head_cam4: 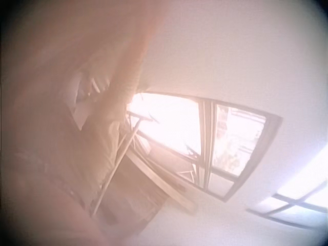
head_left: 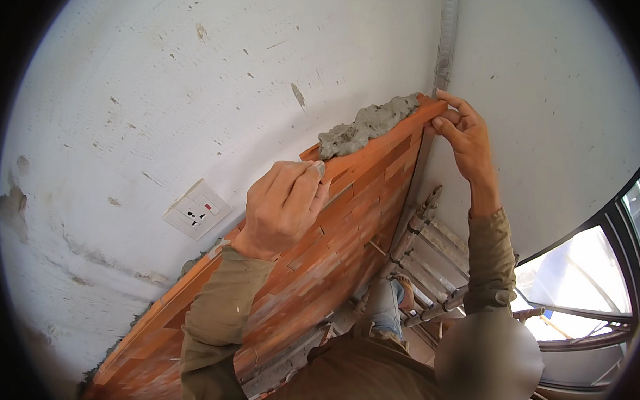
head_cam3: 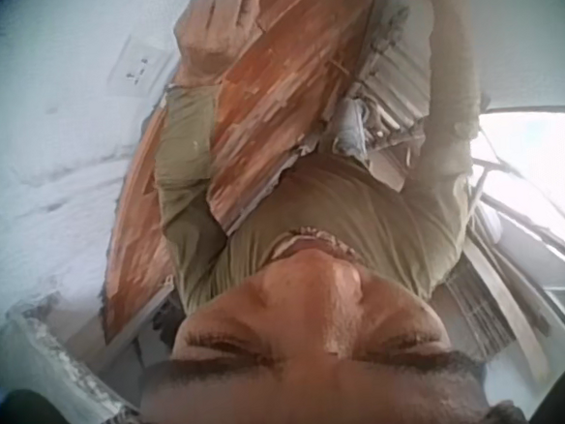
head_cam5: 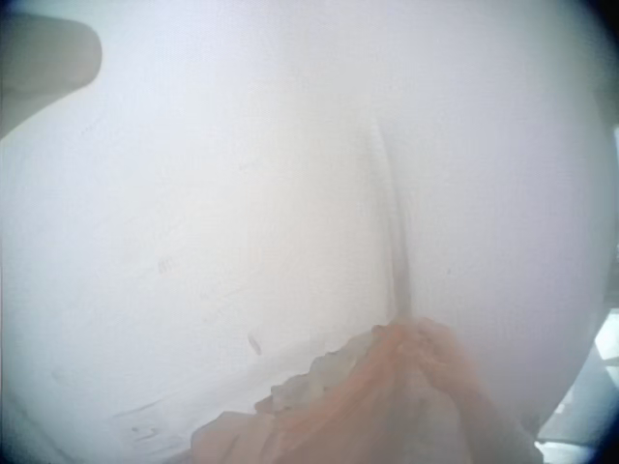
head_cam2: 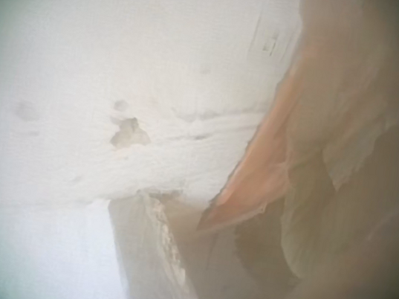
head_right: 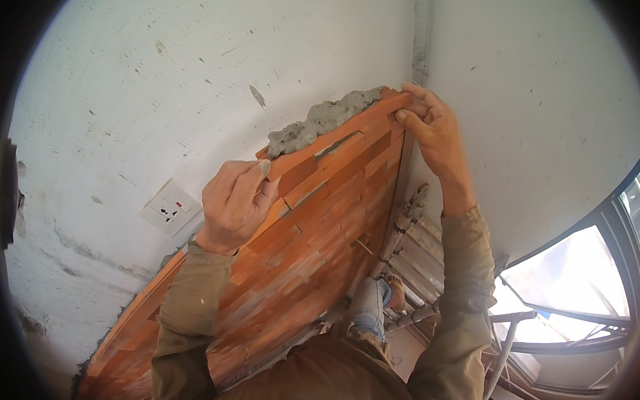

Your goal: The person applies adhesive to rectangular terracotta tiles using a trowel and places them onto a wall in a staggered pattern. The person works from a metal scaffolding ladder, repeatedly picking up tiles, spreading mortar, and pressing them into the wall surface.

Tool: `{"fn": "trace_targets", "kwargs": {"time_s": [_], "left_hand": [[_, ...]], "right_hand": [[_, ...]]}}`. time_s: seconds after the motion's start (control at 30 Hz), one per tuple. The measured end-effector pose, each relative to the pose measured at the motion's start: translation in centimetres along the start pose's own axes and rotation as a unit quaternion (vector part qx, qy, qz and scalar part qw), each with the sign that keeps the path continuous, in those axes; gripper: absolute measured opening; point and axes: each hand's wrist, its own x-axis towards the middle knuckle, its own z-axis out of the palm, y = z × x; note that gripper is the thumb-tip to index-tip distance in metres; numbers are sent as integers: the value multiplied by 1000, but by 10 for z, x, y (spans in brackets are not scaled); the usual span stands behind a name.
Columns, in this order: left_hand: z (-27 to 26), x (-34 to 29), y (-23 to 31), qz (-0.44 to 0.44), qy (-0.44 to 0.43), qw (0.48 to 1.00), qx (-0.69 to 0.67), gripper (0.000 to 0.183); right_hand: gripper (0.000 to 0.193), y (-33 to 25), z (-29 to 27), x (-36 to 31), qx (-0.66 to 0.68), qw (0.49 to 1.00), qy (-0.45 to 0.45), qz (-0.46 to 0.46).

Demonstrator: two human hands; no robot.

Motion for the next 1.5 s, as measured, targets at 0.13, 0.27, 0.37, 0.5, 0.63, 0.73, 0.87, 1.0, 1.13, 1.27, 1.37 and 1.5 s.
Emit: {"fn": "trace_targets", "kwargs": {"time_s": [0.13, 0.27, 0.37, 0.5, 0.63, 0.73, 0.87, 1.0, 1.13, 1.27, 1.37, 1.5], "left_hand": [[39, 9, 0, -31, -15, 999, 11, 27], [65, 8, 4, -83, -34, 995, 31, 26], [79, 2, 7, -108, -41, 993, 28, 25], [88, 2, 8, -148, -59, 987, 9, 25], [93, 5, 9, -178, -74, 981, -18, 25], [95, 3, 9, -197, -79, 977, -30, 24], [97, 2, 7, -205, -95, 974, -25, 21], [104, 5, 7, -229, -110, 966, -55, 19], [104, 13, 4, -249, -126, 958, -60, 17], [104, 19, 0, -272, -164, 947, -41, 18], [105, 17, -7, -286, -175, 942, -27, 20], [104, 13, -11, -294, -193, 936, -7, 21]], "right_hand": [[37, 55, -14, 49, -78, 997, 0, 3], [34, 97, -21, 69, -157, 983, 8, -94], [32, 108, -23, 79, -227, 959, 22, -168], [33, 110, -32, 88, -265, 948, -31, -174], [30, 122, -43, 96, -275, 944, -50, -175], [28, 124, -44, 95, -322, 931, -59, -164], [29, 117, -50, 90, -375, 913, -93, -131], [25, 122, -56, 91, -393, 895, -47, -207], [27, 118, -59, 98, -376, 905, -108, -166], [27, 117, -62, 104, -372, 915, -114, -109], [28, 120, -64, 104, -417, 890, -105, -152], [29, 113, -59, 105, -449, 874, -134, -128]]}}
